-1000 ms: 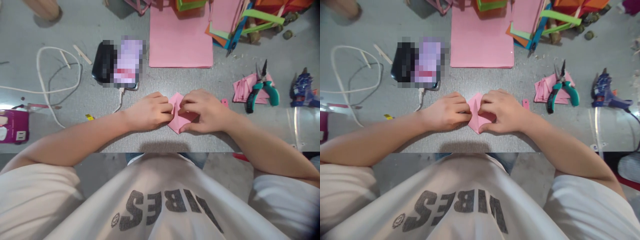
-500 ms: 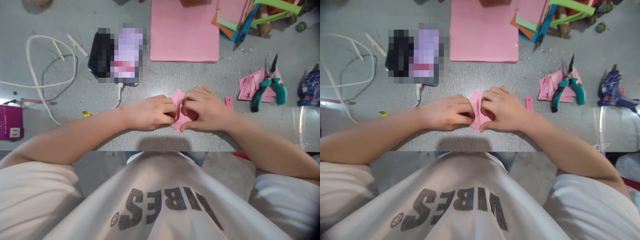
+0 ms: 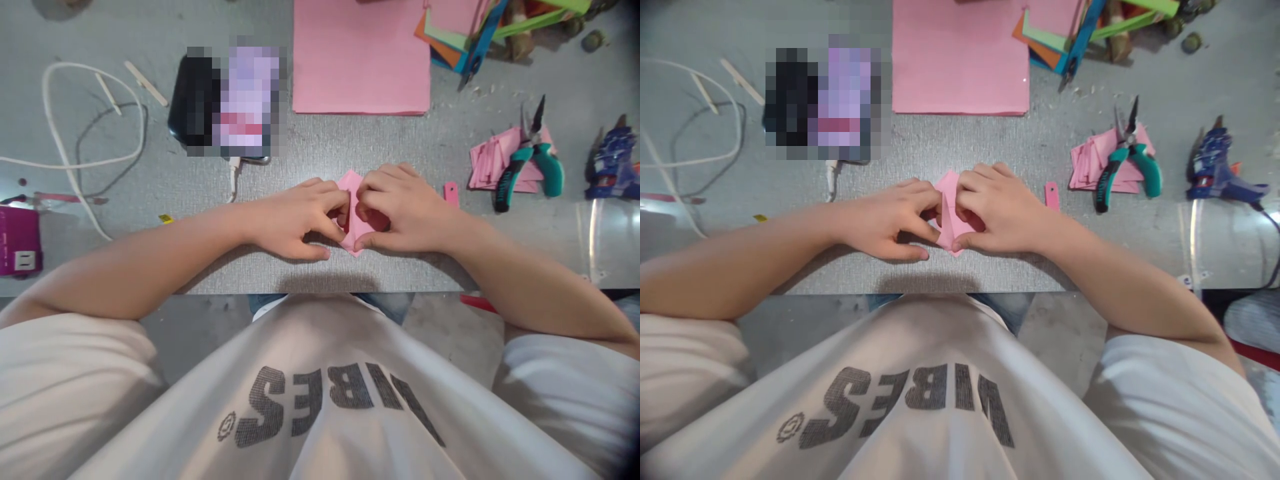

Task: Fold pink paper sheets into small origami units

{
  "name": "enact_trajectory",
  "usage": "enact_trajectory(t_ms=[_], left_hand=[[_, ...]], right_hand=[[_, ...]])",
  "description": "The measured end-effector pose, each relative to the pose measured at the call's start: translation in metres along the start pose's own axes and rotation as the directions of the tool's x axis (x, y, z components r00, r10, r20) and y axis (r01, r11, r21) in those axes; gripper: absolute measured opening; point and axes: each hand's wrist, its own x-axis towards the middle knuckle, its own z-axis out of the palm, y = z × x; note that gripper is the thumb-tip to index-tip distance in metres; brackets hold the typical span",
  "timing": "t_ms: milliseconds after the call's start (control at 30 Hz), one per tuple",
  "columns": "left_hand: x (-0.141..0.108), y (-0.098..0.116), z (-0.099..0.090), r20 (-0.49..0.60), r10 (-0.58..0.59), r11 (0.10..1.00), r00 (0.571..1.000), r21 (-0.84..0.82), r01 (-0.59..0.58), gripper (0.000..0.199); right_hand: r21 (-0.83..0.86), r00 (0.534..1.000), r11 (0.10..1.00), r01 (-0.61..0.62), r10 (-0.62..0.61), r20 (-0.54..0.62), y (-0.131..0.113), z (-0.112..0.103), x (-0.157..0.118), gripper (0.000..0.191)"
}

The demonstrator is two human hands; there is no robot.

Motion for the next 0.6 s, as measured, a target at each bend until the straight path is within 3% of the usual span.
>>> enact_trajectory(t_ms=[200,600], left_hand=[[0.003,-0.002,-0.008,0.066,0.008,0.995,0.998,-0.097,-0.002,0.030],[0.005,-0.008,-0.008,0.022,0.052,0.988,0.998,-0.150,-0.048,0.028]], right_hand=[[-0.004,0.999,1.000,-0.024,0.024,0.022,-0.002,-0.001,0.001,0.068],[-0.038,0.996,0.997,-0.073,0.075,0.051,-0.011,-0.002,0.002,0.071]])
